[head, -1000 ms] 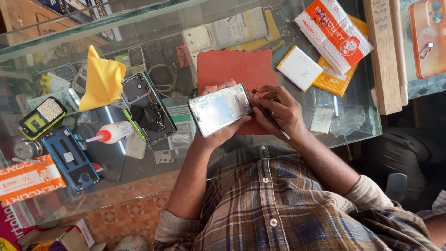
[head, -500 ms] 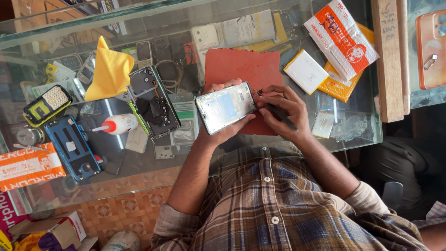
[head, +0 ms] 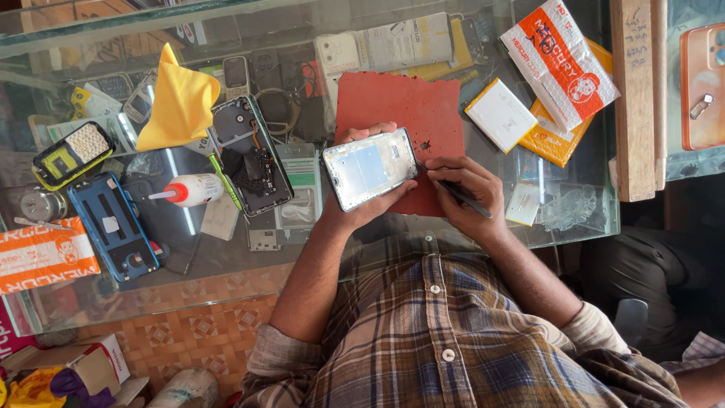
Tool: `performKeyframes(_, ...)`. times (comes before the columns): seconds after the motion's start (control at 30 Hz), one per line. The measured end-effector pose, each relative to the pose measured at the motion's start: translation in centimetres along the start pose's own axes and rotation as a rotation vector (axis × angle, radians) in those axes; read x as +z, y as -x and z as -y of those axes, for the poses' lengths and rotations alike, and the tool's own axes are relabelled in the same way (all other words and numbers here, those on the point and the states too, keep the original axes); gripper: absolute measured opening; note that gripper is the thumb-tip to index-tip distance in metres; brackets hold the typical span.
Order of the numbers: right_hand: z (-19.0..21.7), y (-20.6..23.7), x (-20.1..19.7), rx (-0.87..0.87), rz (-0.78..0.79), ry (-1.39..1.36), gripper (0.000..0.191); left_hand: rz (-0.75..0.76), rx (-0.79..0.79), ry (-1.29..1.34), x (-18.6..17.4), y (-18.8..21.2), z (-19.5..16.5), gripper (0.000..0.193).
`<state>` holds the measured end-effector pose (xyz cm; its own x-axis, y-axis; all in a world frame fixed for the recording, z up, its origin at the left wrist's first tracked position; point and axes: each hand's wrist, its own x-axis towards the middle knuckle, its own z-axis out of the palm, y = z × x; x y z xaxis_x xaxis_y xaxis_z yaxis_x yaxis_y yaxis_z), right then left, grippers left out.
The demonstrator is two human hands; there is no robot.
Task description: The person scrapes old adhesive residue from the frame of a disassembled smartphone using a small blade, then wipes the frame with a yellow cloth. They apply a strip of tape to a replacement display panel, press a strip onto the phone frame, and squeeze adhesive from a red and white bottle onto the frame.
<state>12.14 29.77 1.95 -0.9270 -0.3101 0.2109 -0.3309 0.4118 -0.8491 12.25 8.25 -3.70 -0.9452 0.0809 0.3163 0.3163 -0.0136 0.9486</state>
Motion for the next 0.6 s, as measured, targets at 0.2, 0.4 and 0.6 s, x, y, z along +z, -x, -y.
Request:
performKeyframes(0.2,-0.19,0.1,0.33,-0.003,-0.046,0.001,0.017,0.001,0.019,0.002,-0.09,0.07,0.18,0.099)
performKeyframes(0.4,-0.2,0.33,0.51,-0.048,-0.098,0.022,0.015,-0.001,0.025,-0.039,0.0,0.02,-0.04,0.099)
performKeyframes(0.6,-0.29,0.41,0.52,-0.062,-0.087,0.004,0.012,0.003,-0.003,-0.001,-0.1,0.22,-0.13,0.096)
